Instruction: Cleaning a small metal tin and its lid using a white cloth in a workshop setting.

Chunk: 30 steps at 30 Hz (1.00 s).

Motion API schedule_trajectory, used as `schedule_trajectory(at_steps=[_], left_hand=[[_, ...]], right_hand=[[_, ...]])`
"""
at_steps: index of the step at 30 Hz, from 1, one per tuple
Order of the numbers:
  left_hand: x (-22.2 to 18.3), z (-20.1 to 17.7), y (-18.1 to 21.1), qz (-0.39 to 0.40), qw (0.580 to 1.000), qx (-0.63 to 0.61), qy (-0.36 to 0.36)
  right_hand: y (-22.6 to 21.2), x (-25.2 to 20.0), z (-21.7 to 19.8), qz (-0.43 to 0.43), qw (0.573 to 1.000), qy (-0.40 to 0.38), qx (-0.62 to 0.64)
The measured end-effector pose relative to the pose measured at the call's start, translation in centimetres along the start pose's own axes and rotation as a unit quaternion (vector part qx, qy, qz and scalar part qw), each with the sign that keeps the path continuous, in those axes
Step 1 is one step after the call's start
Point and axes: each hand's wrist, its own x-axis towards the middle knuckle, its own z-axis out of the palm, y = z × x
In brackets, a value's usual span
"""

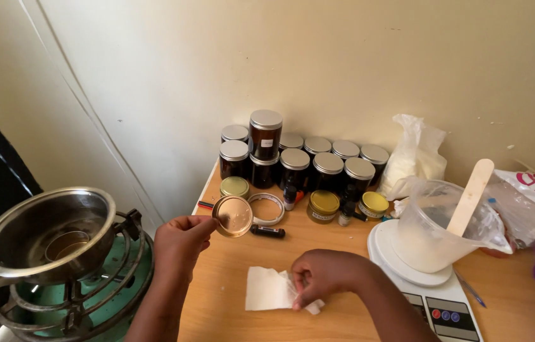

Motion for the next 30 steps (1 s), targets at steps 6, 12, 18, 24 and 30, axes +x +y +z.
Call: schedule_trajectory(at_steps=[6, 12, 18, 24, 30], left_hand=[[0.3, 0.3, -0.9, 0.017, 1.000, -0.016, -0.015], [0.0, 0.5, -1.2, 0.019, 0.999, -0.019, -0.024], [0.0, 0.6, -1.1, 0.020, 1.000, -0.012, -0.020], [-0.1, 0.5, -0.8, 0.002, 1.000, -0.021, -0.010], [-0.4, 0.5, -0.5, -0.061, 0.992, -0.095, -0.059]], right_hand=[[-3.2, -2.5, -0.3, -0.033, 0.986, 0.164, -0.017], [-4.5, -0.1, 3.6, -0.127, 0.973, 0.124, -0.146], [-4.5, 0.0, 3.5, -0.135, 0.973, 0.151, -0.111], [-4.3, -1.3, 1.0, -0.178, 0.941, 0.287, 0.009], [-1.0, 0.4, -0.9, 0.009, 0.842, 0.482, 0.241]])
